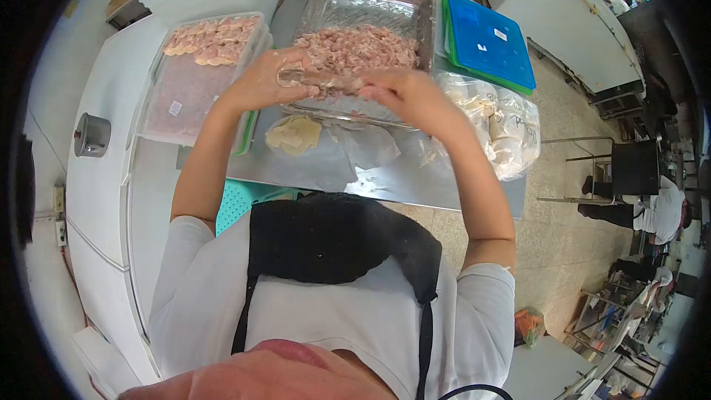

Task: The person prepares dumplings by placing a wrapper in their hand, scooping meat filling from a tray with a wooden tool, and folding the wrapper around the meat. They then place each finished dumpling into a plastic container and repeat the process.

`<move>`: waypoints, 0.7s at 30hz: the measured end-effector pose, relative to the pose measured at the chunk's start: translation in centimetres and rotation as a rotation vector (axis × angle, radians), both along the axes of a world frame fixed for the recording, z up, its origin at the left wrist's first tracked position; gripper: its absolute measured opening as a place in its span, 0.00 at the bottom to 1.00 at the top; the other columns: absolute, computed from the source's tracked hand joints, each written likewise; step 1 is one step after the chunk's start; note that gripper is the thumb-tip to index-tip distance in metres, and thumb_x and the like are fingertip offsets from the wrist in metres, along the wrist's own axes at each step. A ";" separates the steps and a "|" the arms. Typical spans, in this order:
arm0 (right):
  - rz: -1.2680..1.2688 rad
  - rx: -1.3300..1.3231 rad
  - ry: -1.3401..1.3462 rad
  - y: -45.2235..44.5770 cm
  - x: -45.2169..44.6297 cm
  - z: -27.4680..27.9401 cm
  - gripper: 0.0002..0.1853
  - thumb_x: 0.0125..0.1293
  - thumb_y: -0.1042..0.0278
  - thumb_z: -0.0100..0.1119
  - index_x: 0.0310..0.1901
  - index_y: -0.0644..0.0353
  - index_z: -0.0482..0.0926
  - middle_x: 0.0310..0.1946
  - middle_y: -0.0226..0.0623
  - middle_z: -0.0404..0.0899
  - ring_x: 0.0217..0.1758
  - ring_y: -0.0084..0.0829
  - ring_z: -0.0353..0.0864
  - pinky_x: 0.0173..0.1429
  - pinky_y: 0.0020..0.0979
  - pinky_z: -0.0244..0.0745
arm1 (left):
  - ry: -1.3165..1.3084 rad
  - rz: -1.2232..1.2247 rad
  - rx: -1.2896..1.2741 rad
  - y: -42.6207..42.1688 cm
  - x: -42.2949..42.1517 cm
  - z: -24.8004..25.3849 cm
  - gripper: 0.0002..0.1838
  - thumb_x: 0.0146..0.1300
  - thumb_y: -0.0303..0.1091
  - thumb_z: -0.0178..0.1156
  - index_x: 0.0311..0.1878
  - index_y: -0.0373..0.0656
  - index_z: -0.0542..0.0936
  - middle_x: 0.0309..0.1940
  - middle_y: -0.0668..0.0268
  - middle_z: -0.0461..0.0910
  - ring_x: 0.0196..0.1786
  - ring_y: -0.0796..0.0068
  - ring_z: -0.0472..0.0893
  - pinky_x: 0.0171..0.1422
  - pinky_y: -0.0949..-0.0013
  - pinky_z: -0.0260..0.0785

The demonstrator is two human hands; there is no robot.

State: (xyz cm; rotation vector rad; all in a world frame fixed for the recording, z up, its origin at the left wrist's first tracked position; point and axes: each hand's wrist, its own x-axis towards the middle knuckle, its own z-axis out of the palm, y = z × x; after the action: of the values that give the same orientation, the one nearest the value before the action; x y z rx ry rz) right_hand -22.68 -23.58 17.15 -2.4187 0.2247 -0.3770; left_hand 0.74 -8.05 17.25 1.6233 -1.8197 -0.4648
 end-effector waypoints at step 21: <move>-0.222 -0.132 0.078 13.5 11.2 -0.2 0.17 0.70 0.61 0.52 0.53 0.63 0.77 0.41 0.50 0.81 0.43 0.45 0.81 0.47 0.38 0.73 | 0.107 0.204 0.149 13.6 18.2 -2.0 0.36 0.44 0.52 0.74 0.51 0.36 0.76 0.42 0.54 0.80 0.47 0.61 0.78 0.53 0.62 0.69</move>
State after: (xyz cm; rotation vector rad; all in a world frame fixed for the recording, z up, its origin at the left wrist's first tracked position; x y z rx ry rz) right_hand -11.49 -10.05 16.97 -2.5482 0.5211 -0.4073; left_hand 18.90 5.53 15.26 1.8260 -1.5538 -0.5943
